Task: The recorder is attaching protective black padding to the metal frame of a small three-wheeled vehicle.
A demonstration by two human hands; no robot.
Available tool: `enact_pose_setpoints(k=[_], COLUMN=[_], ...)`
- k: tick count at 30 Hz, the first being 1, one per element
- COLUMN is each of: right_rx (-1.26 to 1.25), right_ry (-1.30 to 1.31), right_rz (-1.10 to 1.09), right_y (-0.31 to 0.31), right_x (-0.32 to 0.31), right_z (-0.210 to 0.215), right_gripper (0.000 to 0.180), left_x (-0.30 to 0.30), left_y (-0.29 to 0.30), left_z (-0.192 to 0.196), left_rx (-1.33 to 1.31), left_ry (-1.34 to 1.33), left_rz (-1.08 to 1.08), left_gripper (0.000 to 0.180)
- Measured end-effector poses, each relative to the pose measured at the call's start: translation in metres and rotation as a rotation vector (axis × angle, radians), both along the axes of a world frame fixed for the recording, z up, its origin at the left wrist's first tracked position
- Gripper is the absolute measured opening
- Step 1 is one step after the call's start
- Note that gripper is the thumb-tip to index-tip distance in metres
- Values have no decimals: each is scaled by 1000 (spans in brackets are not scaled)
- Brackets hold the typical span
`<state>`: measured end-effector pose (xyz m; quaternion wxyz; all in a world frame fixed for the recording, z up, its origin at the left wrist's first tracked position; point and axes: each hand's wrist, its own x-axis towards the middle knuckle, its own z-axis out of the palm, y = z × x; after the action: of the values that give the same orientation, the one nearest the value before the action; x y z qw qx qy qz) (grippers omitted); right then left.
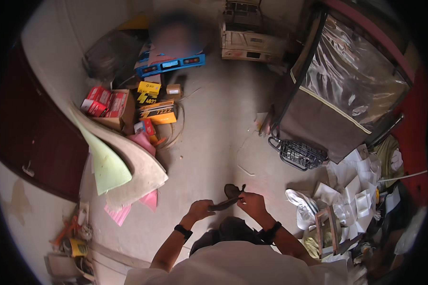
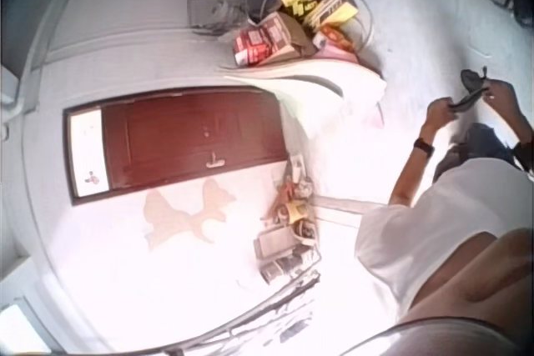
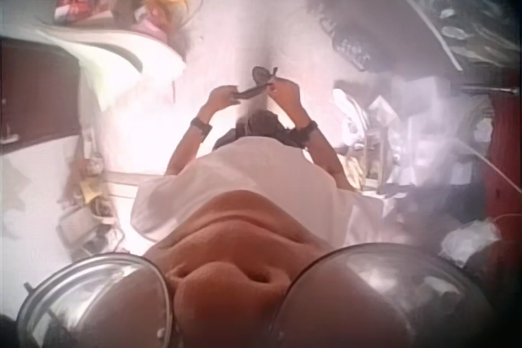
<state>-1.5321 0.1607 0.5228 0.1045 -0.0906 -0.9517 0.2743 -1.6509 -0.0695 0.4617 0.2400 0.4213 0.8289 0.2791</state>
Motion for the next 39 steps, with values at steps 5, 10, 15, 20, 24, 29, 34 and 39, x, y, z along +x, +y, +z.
enact_pose_setpoints(k=[5, 10, 15, 20, 24, 29, 34, 39], right_rx=[33, 98, -5, -43, -45, -43, -29, -47], right_ry=[-98, -183, -122, -4, 100, 381, 502, 507], right_rz=[-206, -271, -224, -168, -145, -214, -338, -530], right_y=[81, 171, 245, 305, 356, 432, 519, 627], right_x=[-94, -213, -352, -508, -634, -767, -853, -938], right_z=[-16, -44, -36, -8, 29, 59, 101, 71], right_gripper=[17, 20, 20, 21, 25, 29, 22, 19], left_x=[-131, -255, -372, -491, -600, -749, -883, -1002], left_y=[50, 129, 197, 257, 314, 416, 545, 673], left_z=[4, 26, 72, 97, 102, 98, 141, 136], left_rx=[-19, 97, 145, 473, 574, 787, 923, 846], left_ry=[-118, -77, 100, -147, -26, 221, 220, 237], left_rz=[124, 135, 192, 383, 493, 547, 422, 298], left_gripper=[23, 23, 22, 15, 12, 12, 18, 27])
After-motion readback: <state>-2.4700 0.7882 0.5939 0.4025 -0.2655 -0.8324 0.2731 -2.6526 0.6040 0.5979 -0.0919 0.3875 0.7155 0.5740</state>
